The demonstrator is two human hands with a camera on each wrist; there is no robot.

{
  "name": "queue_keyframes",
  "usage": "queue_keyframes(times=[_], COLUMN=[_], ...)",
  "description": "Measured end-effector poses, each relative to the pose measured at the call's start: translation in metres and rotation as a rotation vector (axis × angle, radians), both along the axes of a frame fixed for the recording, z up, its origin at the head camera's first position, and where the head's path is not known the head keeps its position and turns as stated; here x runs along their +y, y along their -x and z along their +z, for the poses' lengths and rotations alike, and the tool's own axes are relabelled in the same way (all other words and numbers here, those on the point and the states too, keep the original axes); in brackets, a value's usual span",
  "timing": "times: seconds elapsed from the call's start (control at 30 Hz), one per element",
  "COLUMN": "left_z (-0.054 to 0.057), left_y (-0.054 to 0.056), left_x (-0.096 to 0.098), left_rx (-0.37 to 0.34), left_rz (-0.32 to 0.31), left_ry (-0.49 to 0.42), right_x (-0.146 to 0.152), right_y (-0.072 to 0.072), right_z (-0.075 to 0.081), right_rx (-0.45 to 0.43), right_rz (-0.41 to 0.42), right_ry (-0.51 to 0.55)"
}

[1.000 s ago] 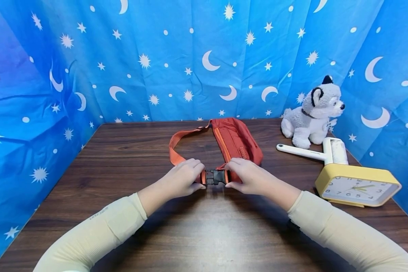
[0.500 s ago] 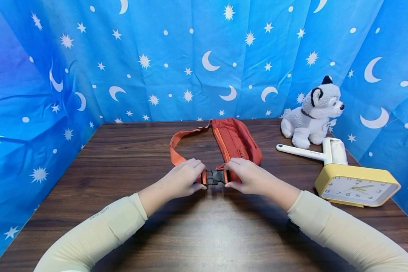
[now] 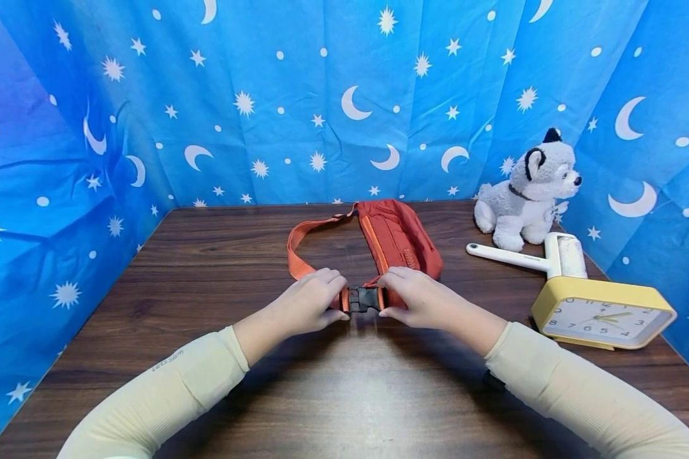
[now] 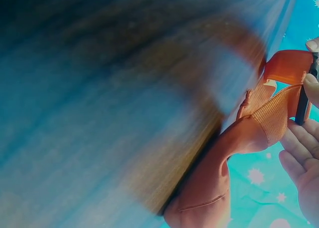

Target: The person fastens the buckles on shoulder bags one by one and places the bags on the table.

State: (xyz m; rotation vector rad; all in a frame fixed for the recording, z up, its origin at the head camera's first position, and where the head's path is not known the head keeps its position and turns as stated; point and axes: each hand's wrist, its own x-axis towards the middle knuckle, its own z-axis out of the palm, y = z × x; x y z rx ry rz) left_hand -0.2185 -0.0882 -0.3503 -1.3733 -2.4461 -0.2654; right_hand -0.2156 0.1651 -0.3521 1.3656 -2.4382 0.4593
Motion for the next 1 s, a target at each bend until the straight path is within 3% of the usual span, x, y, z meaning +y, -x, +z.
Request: queue_keyframes(times=[0.33,0.63,1.0], left_z=[-0.002,-0.0021,-0.0014], left_y=[0.0004,0.0014,0.0016], left_x=[-0.0003,-0.0006,-0.0008], left_rx=[0.011,-0.014,-0.025], left_rz=[-0.005,-0.015,-0.028], left_ry=[-0.014,-0.041,-0.063], right_x=[-0.0013,-0.0015,-0.0021], right_y=[0.0,-0.0004,-0.0019], right_z=[-0.0006,0.0002,0.0013], right_rx=[-0.004,-0.061,-0.054], right_rz=[-0.001,-0.02,-0.02], right_ry=[0.007,0.012,0.021])
